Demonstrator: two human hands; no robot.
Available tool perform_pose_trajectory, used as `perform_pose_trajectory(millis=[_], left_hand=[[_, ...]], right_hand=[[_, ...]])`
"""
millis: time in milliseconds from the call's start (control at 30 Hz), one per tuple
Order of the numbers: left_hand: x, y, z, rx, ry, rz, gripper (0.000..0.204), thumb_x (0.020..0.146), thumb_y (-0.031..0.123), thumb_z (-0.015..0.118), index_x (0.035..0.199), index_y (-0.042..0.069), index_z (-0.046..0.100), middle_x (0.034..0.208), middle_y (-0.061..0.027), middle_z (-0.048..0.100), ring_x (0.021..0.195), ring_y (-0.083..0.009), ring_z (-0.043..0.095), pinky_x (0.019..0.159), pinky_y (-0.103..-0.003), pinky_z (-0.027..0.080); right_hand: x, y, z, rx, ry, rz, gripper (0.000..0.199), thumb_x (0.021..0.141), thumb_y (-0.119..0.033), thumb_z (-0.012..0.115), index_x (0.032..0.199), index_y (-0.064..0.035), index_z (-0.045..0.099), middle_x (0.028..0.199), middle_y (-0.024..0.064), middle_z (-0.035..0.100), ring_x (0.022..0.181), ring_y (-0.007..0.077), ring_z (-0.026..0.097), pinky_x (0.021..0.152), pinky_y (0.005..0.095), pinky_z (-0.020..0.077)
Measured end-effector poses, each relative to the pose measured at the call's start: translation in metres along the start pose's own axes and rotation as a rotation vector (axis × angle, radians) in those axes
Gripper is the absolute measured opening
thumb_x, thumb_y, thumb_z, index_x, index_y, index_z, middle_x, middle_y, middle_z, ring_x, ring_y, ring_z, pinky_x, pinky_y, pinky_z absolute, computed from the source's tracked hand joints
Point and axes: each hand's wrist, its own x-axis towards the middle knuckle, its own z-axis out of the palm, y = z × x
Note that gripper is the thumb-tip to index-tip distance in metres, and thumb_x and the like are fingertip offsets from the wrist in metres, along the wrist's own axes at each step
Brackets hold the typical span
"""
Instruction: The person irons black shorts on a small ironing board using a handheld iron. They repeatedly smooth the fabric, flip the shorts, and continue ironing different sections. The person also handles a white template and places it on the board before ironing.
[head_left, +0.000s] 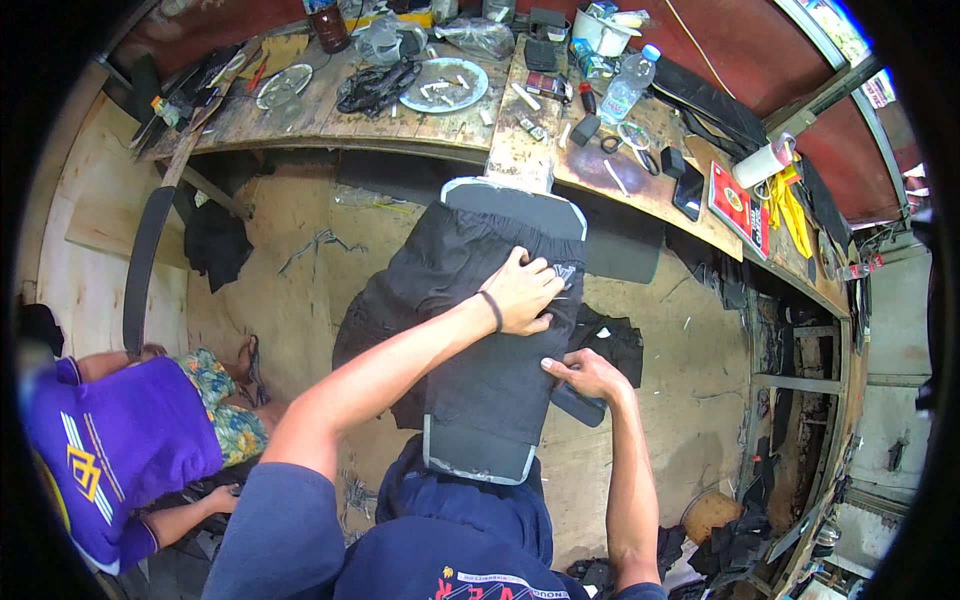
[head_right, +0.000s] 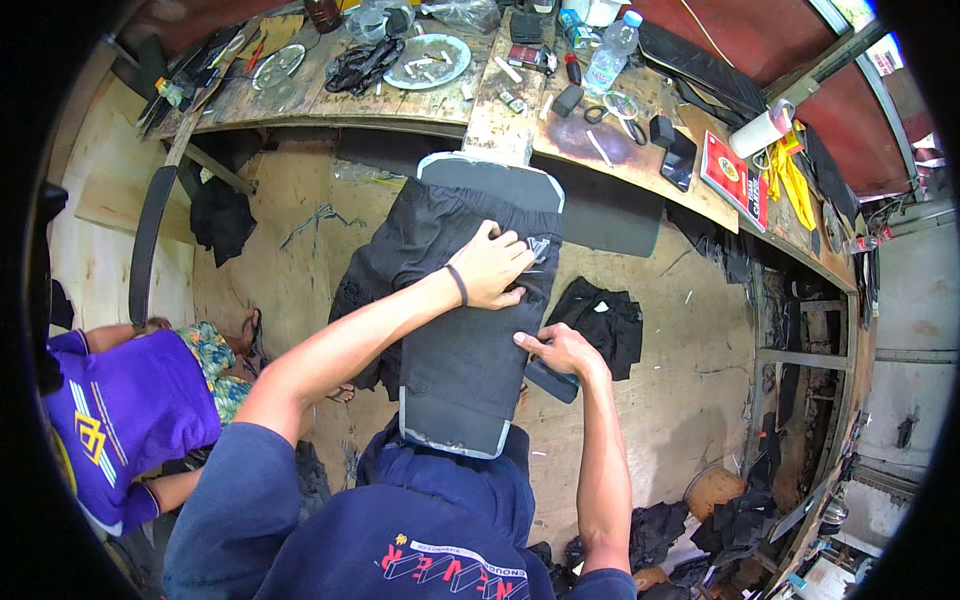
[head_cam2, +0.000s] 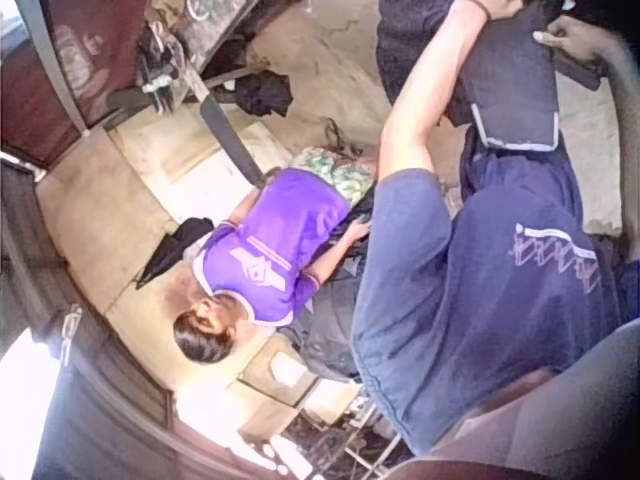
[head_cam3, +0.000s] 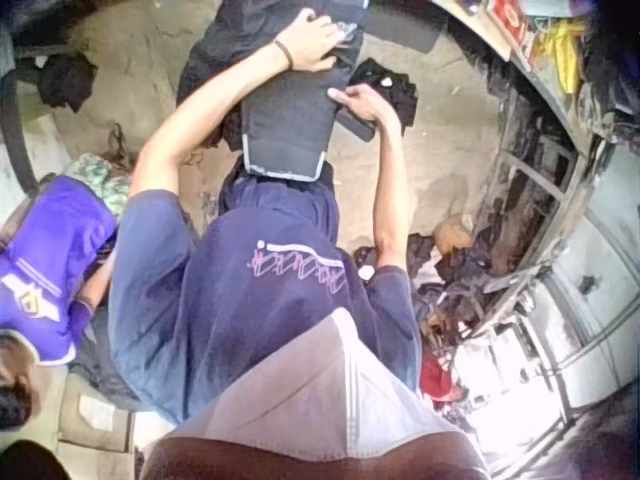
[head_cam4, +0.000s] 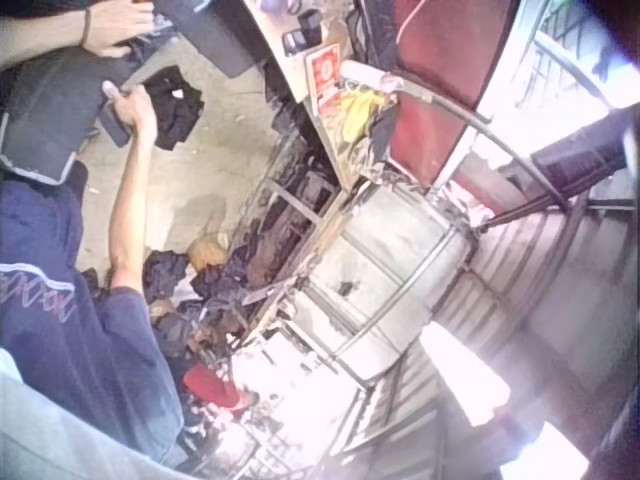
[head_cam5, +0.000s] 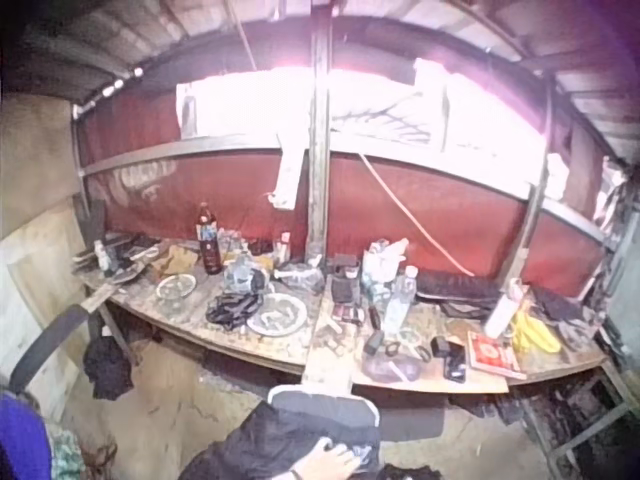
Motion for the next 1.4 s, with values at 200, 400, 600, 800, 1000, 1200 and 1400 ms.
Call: perform_pose_trajectory(millis=[200,400,600,800,1000,1200,1400], left_hand=[[0.017,0.026,-0.051,0.215,-0.696,-0.164,0.066,0.098,0.063,0.065,0.141,0.015,0.074,0.14,-0.0104,0.076,0.131,-0.0284,0.071,0.118,-0.062,0.032],[0.007,0.004,0.0,0.452,0.154,-0.225,0.035,0.103,0.031,0.059,0.128,0.012,0.076,0.132,-0.0005,0.072,0.136,-0.0153,0.06,0.127,-0.086,0.007],[-0.005,-0.046,0.052,0.174,0.827,0.005,0.044,0.093,0.041,0.078,0.128,0.017,0.069,0.129,-0.0033,0.065,0.129,-0.0225,0.059,0.122,-0.062,0.036],[0.011,-0.084,0.04,-0.132,0.651,-0.214,0.111,0.065,0.081,0.086,0.151,0.016,0.059,0.152,-0.0147,0.054,0.147,-0.0377,0.046,0.124,-0.059,0.029],[0.025,-0.103,0.039,-0.205,0.573,-0.215,0.127,0.059,0.085,0.086,0.162,0.019,0.05,0.173,-0.0209,0.036,0.164,-0.0409,0.027,0.132,-0.065,0.016],[0.032,-0.112,0.039,-0.161,0.576,-0.281,0.133,0.054,0.088,0.085,0.165,0.022,0.049,0.178,-0.0211,0.028,0.168,-0.0412,0.019,0.132,-0.071,0.008],[0.031,-0.11,0.033,-0.215,0.539,-0.295,0.131,0.057,0.086,0.085,0.166,0.023,0.048,0.181,-0.0204,0.023,0.168,-0.0425,0.016,0.132,-0.074,0.005]], right_hand=[[-0.006,-0.013,-0.014,-0.08,0.08,0.013,0.079,0.092,-0.076,0.072,0.124,-0.0047,0.082,0.112,0.0272,0.08,0.112,0.0399,0.078,0.097,0.0508,0.0609],[-0.05,-0.04,0.021,0.051,0.702,-0.042,0.064,0.096,-0.066,0.074,0.103,-0.0027,0.081,0.098,0.0257,0.078,0.092,0.0467,0.076,0.085,0.058,0.0581],[-0.067,-0.083,0.091,-0.275,0.866,-0.735,0.092,0.085,-0.044,0.09,0.164,-0.0171,0.052,0.133,0.0151,0.062,0.114,0.0345,0.06,0.098,0.0484,0.0493],[-0.025,-0.069,0.11,-0.108,0.651,-0.79,0.081,0.075,-0.025,0.095,0.147,-0.0072,0.063,0.12,0.0112,0.068,0.11,0.0314,0.064,0.096,0.0433,0.0537],[0.04,-0.105,0.053,-0.164,0.519,-0.93,0.076,0.071,-0.021,0.095,0.138,-0.0018,0.064,0.121,0.013,0.068,0.113,0.035,0.063,0.097,0.047,0.052],[0.034,-0.123,0.057,-0.165,0.542,-0.704,0.075,0.059,-0.014,0.098,0.127,-0.0009,0.068,0.117,0.0183,0.069,0.107,0.0397,0.063,0.095,0.0511,0.0532],[0.01,-0.1,0.069,-0.141,0.292,-0.901,0.078,0.06,-0.018,0.1,0.13,-0.0058,0.067,0.12,0.0151,0.068,0.112,0.0369,0.063,0.098,0.0493,0.0512]])
